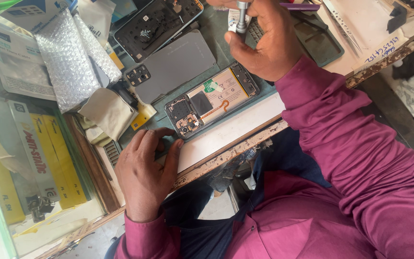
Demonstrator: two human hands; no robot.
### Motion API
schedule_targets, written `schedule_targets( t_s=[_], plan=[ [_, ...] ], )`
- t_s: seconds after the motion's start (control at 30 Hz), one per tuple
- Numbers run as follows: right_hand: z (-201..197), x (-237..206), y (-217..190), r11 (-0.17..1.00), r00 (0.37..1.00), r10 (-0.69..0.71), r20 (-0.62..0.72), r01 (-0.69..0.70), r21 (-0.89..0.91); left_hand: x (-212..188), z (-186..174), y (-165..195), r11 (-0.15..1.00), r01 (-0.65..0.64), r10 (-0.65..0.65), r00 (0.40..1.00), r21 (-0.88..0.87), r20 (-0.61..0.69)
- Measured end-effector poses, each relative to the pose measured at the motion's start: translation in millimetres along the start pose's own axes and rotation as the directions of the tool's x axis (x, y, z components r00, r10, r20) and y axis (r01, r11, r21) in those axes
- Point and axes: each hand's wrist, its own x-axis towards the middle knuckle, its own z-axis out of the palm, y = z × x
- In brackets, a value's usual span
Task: The person uses a screwdriver to tighten screws on the internal frame of a disassembled smartphone. After securing the components, the person places the back cover onto the phone and presses the edges to close it.
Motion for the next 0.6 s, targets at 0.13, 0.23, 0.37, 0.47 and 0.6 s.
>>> schedule_targets(
  t_s=[0.13, 0.23, 0.37, 0.47, 0.6],
  plan=[
    [0, -1, 3, 0.997, 1.000, 0.026, -0.008, -0.025, 0.077, 0, 0, 0, 1.000, 0.007, -0.007, 1.000, -0.003, 0.002],
    [0, 2, -3, 0.992, 0.998, 0.069, -0.009, -0.067, 0.104, -1, 0, 0, 1.000, 0.010, -0.010, 1.000, -0.002, 0.002],
    [-2, 9, -17, 0.992, 0.996, -0.093, -0.008, 0.092, -0.092, -1, 1, 0, 1.000, 0.009, -0.009, 1.000, 0.000, 0.000],
    [-3, 16, -22, 0.994, 0.996, -0.088, -0.012, 0.087, -0.065, 0, 0, -1, 1.000, 0.005, -0.005, 1.000, 0.001, -0.001],
    [-2, 19, -23, 0.984, 0.999, 0.039, -0.027, -0.043, -0.175, 0, 0, 0, 1.000, 0.008, -0.008, 1.000, 0.008, 0.004]
  ],
)
